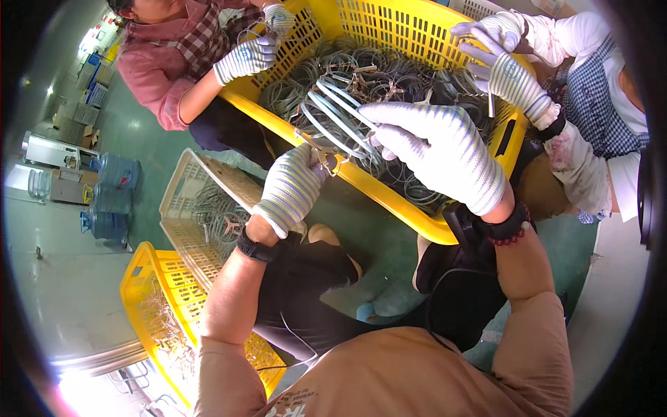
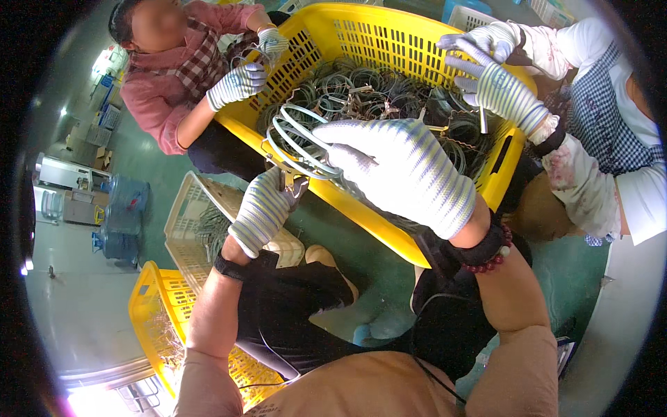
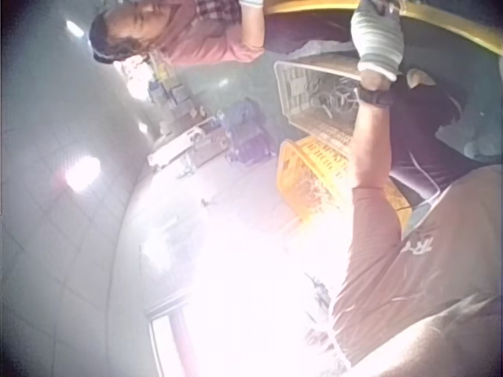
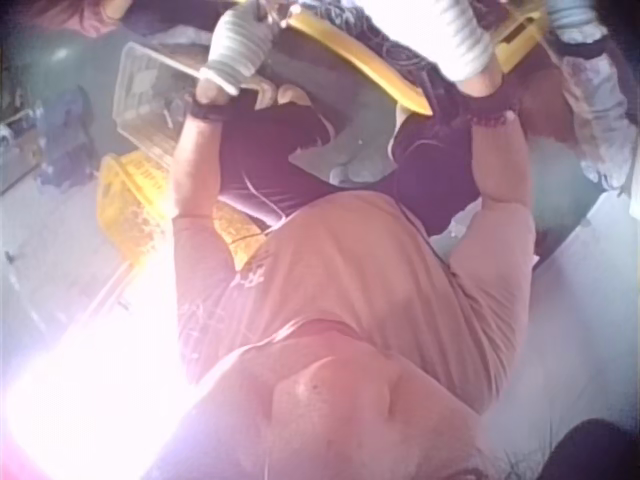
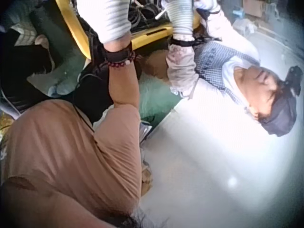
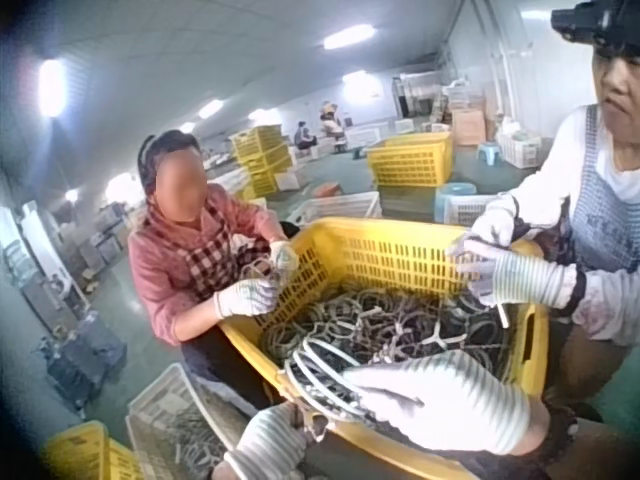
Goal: The person is manually assembling metal wire components and placing them into baskets in a factory setting.
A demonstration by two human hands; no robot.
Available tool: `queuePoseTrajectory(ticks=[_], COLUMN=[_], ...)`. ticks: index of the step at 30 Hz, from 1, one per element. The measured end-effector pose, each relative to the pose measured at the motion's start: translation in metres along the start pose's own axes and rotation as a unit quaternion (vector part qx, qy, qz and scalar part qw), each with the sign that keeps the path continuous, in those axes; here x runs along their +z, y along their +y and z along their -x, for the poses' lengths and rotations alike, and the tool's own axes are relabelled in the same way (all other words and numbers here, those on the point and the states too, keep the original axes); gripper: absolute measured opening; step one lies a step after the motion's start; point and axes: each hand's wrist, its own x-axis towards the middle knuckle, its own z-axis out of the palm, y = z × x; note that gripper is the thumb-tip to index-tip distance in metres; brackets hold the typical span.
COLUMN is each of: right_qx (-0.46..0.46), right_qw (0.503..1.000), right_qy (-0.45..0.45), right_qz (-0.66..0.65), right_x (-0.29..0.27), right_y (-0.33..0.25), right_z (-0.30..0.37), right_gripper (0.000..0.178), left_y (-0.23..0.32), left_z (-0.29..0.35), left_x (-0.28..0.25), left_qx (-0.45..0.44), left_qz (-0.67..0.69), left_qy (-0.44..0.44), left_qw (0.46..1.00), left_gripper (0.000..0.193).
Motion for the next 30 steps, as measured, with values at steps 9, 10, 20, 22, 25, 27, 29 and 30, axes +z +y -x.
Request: queuePoseTrajectory(ticks=[9,10,20,22,25,27,29,30], right_qx=[-0.022,-0.044,-0.015,-0.077,-0.078,-0.078,-0.083,-0.088], right_qw=[0.995,0.99,0.98,0.982,0.984,0.988,0.989,0.989], right_qy=[0.065,0.039,0.045,0.067,0.066,0.083,0.075,0.066], right_qz=[0.076,0.128,0.193,0.16,0.143,0.1,0.101,0.102], right_x=[-0.018,-0.022,-0.001,0.0,0.001,0.005,0.005,0.005], right_y=[0.019,0.021,0.018,0.017,0.02,0.016,0.018,0.018], right_z=[-0.011,-0.012,-0.005,-0.007,-0.006,-0.006,-0.004,-0.002], right_gripper=[0.019,0.018,0.018,0.018,0.018,0.018,0.018,0.018], left_y=[0.051,0.06,0.075,0.075,0.079,0.077,0.075,0.072], left_z=[0.014,0.017,0.03,0.031,0.032,0.033,0.033,0.031], left_x=[-0.032,-0.039,-0.032,-0.031,-0.029,-0.03,-0.03,-0.032], left_qx=[-0.066,-0.116,-0.121,-0.118,-0.135,-0.13,-0.124,-0.12], left_qz=[0.351,0.381,0.521,0.538,0.552,0.552,0.555,0.539], left_qy=[-0.137,-0.188,-0.261,-0.258,-0.241,-0.243,-0.247,-0.265], left_qw=[0.924,0.898,0.804,0.794,0.787,0.787,0.785,0.79], left_gripper=[0.024,0.025,0.031,0.031,0.029,0.029,0.029,0.028])
